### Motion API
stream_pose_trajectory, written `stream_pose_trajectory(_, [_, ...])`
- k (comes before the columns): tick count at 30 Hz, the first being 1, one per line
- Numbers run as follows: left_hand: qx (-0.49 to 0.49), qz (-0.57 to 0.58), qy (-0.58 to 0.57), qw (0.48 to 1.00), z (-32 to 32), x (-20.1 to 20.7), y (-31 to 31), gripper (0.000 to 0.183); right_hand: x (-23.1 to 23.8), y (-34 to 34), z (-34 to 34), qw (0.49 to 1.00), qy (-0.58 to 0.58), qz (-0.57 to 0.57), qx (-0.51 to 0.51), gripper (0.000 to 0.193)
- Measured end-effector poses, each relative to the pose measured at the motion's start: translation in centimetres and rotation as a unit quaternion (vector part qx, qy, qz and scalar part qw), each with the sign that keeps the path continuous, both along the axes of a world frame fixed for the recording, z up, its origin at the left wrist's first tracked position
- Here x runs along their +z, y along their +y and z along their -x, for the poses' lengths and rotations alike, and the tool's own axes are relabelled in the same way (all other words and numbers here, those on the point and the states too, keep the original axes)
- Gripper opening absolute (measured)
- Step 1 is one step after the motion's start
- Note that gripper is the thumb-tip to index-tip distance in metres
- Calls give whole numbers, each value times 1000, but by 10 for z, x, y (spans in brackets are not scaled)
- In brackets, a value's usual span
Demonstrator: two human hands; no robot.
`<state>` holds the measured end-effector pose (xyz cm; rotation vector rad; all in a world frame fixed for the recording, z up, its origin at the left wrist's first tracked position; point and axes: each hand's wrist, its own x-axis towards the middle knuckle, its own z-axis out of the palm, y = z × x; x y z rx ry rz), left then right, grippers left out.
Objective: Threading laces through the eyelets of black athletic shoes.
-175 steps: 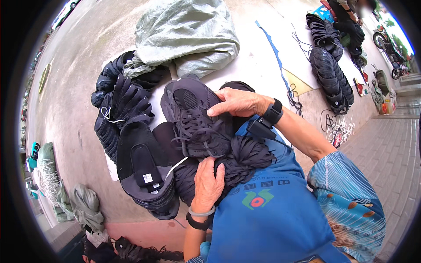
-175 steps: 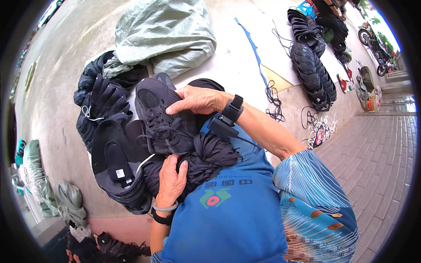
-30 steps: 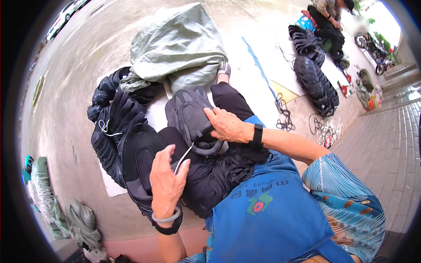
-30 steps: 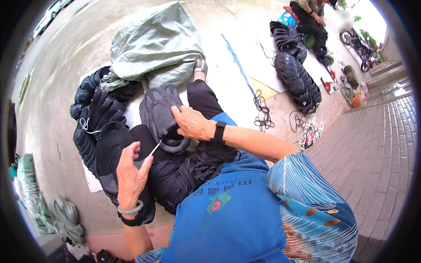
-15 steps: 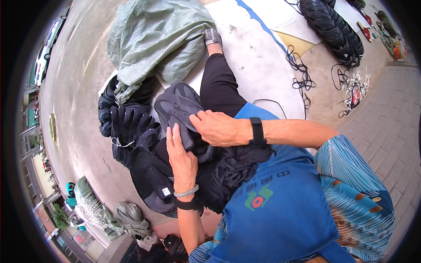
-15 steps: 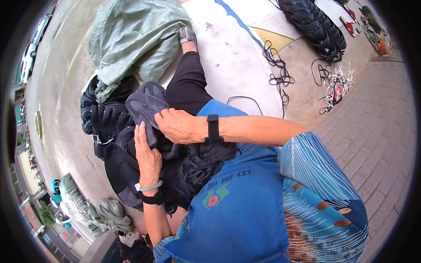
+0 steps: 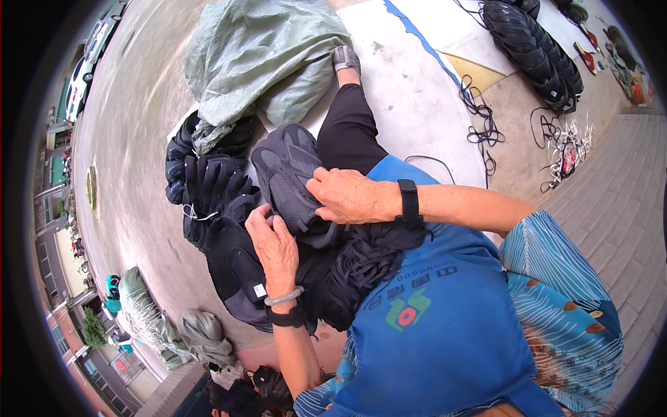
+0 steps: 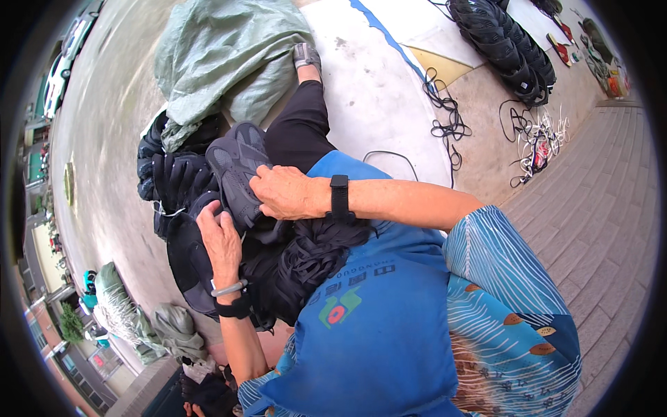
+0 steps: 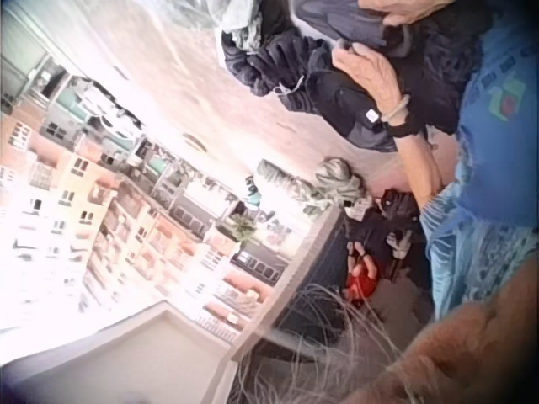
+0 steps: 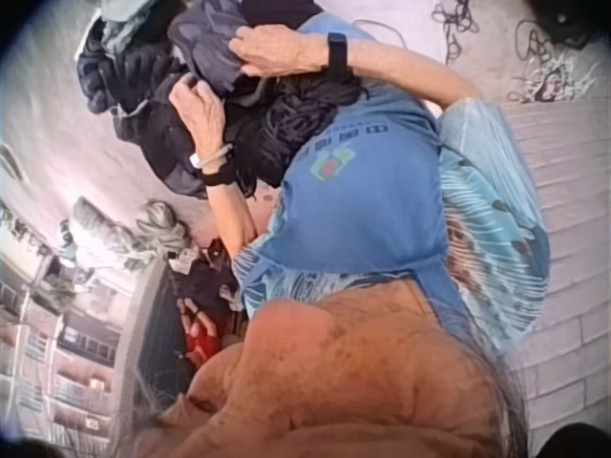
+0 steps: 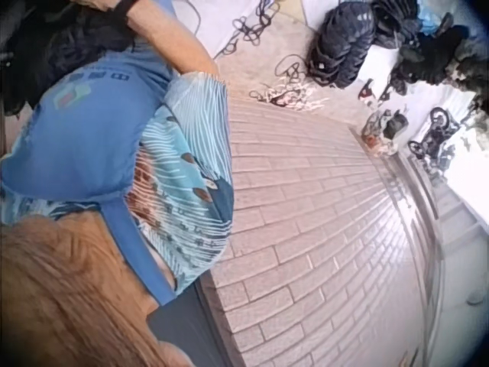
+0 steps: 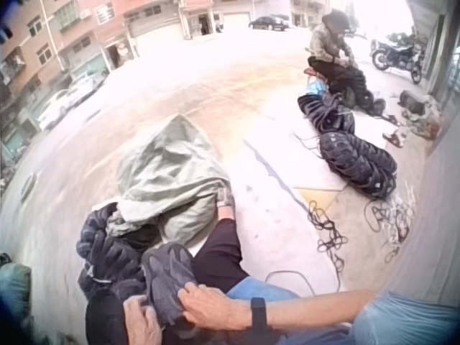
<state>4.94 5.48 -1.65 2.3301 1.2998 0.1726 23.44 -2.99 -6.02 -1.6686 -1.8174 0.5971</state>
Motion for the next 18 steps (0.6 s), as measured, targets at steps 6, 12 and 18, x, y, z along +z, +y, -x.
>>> stream_pose_trajectory(6, [-49, -84, 132, 987, -2, -17, 15, 28, 3, 1, -4, 999, 0, 42, -19, 42])
stream_pose_trajectory(12, [13, -90, 123, 988, 11, -3, -16, 26, 6, -6, -6, 996, 26, 40, 79, 41])
stream_pose_trajectory(18, [43, -82, 69, 993, 19, 5, -48, 33, -10, 34, -35, 977, 156, 145, -16, 35])
